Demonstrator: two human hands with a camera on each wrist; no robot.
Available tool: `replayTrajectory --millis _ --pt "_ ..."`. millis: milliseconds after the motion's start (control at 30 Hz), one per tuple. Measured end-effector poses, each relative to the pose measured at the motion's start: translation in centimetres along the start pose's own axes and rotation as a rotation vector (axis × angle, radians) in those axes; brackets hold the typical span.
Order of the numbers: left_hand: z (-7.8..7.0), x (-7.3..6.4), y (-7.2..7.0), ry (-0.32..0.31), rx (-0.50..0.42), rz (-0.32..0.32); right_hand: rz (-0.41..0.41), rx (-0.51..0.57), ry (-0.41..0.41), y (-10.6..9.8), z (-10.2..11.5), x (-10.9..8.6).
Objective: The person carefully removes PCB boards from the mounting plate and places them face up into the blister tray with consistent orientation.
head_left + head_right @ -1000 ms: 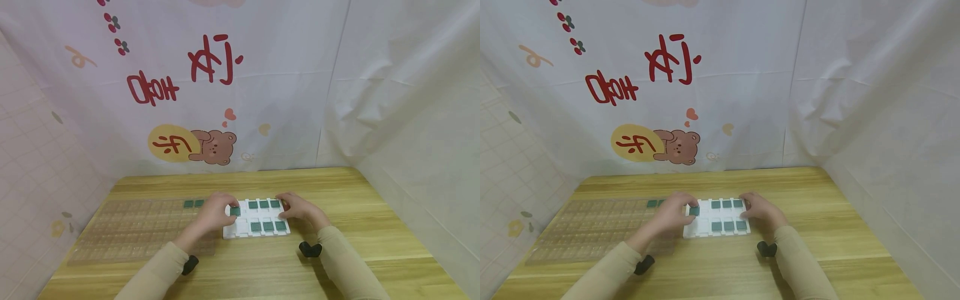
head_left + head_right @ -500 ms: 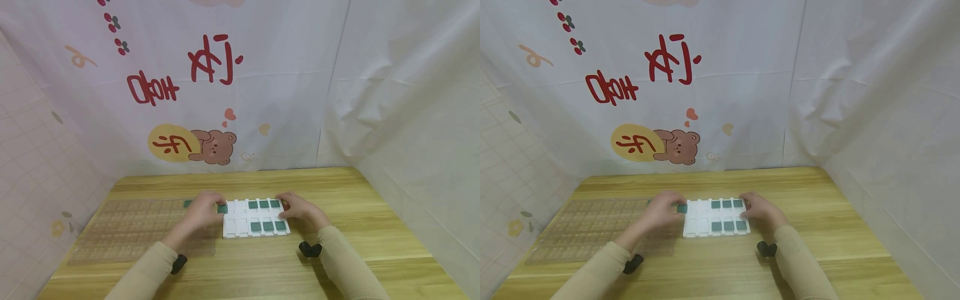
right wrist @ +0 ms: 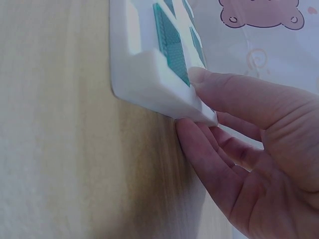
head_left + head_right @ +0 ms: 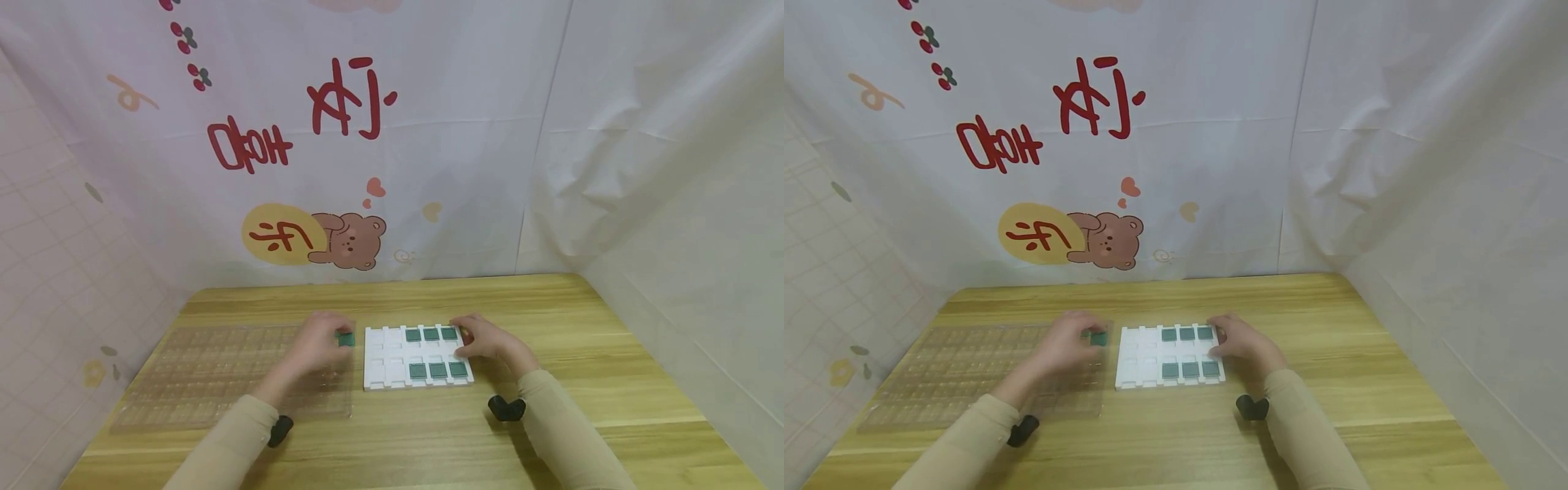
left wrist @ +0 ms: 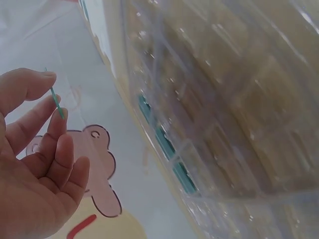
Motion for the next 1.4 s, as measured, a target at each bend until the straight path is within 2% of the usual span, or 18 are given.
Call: replayTrajectory --millis 333,700,1100,1400 --pt "2.3 -0.2 -0.6 -0.061 0.034 0.038 -0.003 -0.005 -0.003 -0.2 0.1 -0.2" --pt "3.8 0.1 -1.4 -0.018 0.060 0.082 0.005 -0.023 -0.006 -0.1 -0.1 0.0" --pt "6.3 -0.1 -1.6 -0.042 0.085 0.160 0.009 0.008 0.004 0.0 -0.2 -0.1" --pt "6.9 -0.3 -1.7 -0.044 0.113 0.191 0.005 0.007 0.015 -0.1 0.0 -0.1"
Point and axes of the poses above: each hand's wrist, its own x-axis towards the middle knuckle, its own y-axis out of the palm, z = x × y, the point moved 9 cm from there along x, towards the middle knuckle, and after that the axes turned 8 degrees about -z, right-handed, at the moved point
